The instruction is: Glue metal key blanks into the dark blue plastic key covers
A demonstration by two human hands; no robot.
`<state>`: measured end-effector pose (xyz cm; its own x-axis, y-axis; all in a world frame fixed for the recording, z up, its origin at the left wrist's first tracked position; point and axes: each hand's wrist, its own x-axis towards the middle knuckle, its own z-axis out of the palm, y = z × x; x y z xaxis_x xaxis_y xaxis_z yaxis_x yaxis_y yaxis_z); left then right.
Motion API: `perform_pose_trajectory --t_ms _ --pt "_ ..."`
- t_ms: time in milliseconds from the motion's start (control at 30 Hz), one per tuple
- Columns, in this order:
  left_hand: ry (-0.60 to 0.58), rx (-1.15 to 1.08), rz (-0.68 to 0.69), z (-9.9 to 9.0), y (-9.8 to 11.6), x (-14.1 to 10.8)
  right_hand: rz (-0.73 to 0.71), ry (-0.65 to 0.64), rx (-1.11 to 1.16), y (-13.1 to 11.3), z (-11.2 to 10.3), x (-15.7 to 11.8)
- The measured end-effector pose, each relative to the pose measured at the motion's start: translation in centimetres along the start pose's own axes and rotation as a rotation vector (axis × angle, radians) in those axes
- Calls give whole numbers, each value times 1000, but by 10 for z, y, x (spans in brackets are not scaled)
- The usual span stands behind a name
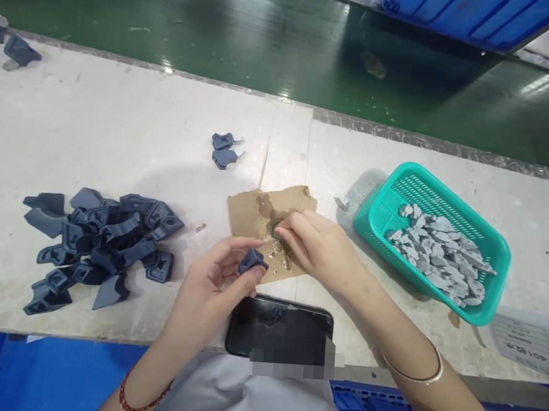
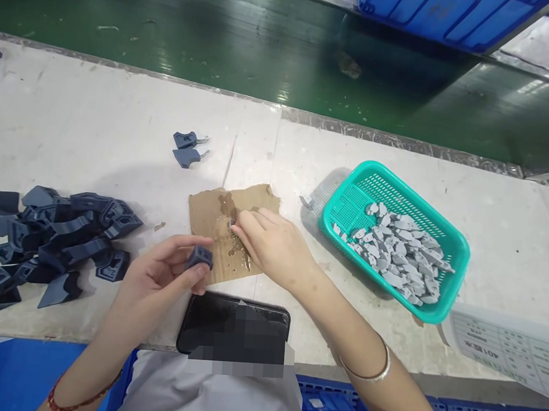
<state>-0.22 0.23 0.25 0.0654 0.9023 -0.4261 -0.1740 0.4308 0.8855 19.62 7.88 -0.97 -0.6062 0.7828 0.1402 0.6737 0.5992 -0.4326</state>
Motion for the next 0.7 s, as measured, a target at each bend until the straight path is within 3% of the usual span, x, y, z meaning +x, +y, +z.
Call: perform_pose_trajectory --t_ms 133,300,533,700 --pt "53 60 68 2 -5 -2 5 9 15 1 1 0" --pt "8 16 21 2 -6 0 57 29 117 2 0 -2" --pt "-3 -140 75 4 -3 3 322 221 738 2 0 -5" --pt "-20 -213 98 4 -5 6 401 284 1105 1 3 0"
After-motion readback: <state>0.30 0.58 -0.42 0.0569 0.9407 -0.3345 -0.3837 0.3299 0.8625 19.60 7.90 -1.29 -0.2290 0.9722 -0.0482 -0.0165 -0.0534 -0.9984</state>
